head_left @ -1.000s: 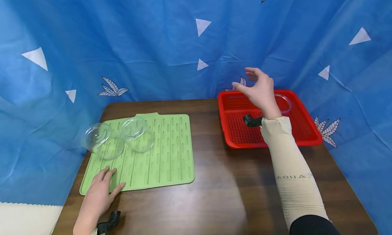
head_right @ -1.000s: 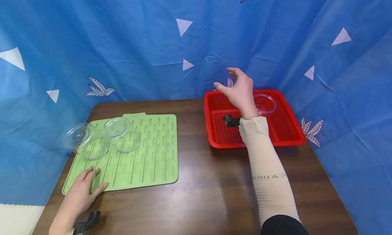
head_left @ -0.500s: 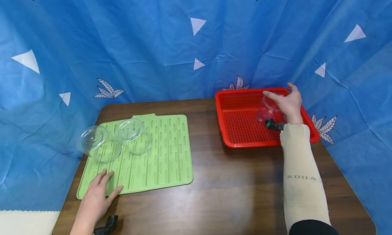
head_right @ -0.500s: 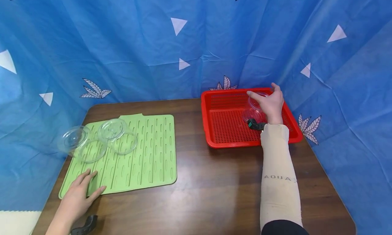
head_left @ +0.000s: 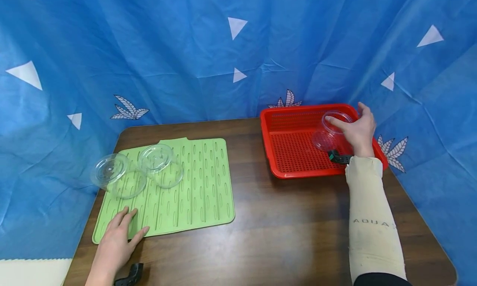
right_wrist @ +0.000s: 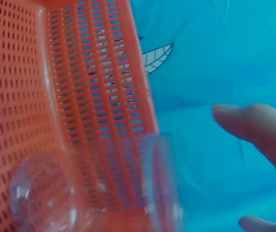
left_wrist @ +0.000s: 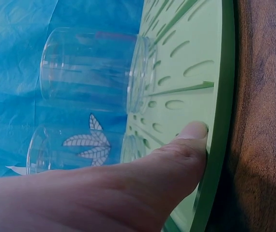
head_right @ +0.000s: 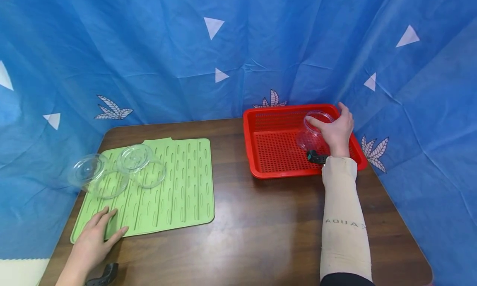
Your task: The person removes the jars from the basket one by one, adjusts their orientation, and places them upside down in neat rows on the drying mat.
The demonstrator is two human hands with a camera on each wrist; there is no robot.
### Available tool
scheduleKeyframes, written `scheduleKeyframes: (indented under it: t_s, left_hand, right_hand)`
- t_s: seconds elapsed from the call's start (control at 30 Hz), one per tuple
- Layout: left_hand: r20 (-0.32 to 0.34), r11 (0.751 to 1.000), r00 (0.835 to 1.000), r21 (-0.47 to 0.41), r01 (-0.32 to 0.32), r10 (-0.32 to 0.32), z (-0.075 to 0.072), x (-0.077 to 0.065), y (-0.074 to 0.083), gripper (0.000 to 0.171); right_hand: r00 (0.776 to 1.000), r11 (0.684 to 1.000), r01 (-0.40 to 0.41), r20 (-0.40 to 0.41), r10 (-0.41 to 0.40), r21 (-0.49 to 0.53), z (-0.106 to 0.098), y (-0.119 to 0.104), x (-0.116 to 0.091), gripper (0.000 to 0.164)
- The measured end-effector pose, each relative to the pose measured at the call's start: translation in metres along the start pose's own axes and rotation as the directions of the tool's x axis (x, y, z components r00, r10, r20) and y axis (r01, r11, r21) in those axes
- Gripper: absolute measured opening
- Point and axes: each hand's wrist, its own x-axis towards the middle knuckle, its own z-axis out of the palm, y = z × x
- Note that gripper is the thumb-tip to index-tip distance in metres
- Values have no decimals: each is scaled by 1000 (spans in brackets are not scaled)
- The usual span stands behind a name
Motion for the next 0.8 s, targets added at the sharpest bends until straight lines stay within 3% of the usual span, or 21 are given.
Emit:
scheduleKeyframes:
  t_s: [0.3, 0.57, 0.8]
  left_hand:
    - [20, 1000, 1000, -1, 16, -16, -2, -1, -1, 78]
    - [17, 1000, 1000, -5, 18, -18, -1, -1, 0, 78]
    - [15, 1000, 1000, -7, 18, -18, -2, -1, 2, 77]
  right_hand:
    - [986, 998, -48, 157, 52, -31, 4, 20, -2, 115]
    - [983, 995, -103, 152, 104, -19, 6, 28, -2, 107]
    - [987, 997, -77, 137, 79, -24, 3, 26, -3, 106]
